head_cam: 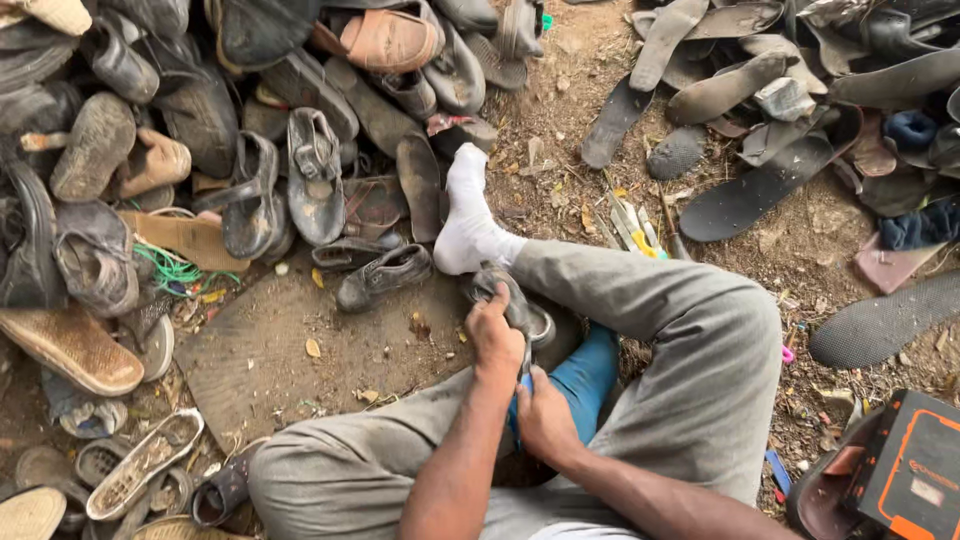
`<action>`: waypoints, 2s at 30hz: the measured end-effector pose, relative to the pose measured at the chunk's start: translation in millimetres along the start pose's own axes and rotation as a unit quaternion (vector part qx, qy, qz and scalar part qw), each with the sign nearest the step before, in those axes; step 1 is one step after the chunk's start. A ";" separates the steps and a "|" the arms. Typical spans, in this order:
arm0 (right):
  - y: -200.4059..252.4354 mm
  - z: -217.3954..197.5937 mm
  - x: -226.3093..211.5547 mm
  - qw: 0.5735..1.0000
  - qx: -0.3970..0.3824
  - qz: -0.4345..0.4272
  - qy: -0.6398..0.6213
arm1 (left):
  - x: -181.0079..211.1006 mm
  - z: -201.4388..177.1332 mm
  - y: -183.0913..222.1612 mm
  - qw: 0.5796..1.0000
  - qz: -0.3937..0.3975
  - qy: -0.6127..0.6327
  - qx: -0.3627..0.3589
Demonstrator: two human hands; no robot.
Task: The person uses a knife and adhesive to repair several old shoes, cutting away excess material and securing the soles.
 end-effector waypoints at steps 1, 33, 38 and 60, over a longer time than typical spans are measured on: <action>-14.3 -5.3 -6.0 0.992 0.088 -0.095 0.002 | 2.3 5.8 1.0 0.987 0.121 -0.104 -0.012; -135.5 23.3 -48.3 0.985 -0.146 -0.084 -0.029 | 2.1 -91.9 -71.4 0.869 0.359 -0.333 0.072; -92.5 10.2 -47.7 0.983 -0.160 -0.034 0.077 | -10.4 -94.2 -78.5 0.875 0.341 -0.329 0.102; -90.0 39.4 -35.7 0.982 -0.187 -0.010 -0.033 | -9.4 -111.0 -80.2 0.976 0.181 -0.092 0.084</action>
Point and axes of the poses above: each hand's wrist, its own y-axis away from the middle knuckle, its own z-axis out of the palm, x = y × z, the point moved 4 cm from there along -y, towards the middle knuckle, and after that the axes turned 5 degrees about -z, right-handed, at the moved point
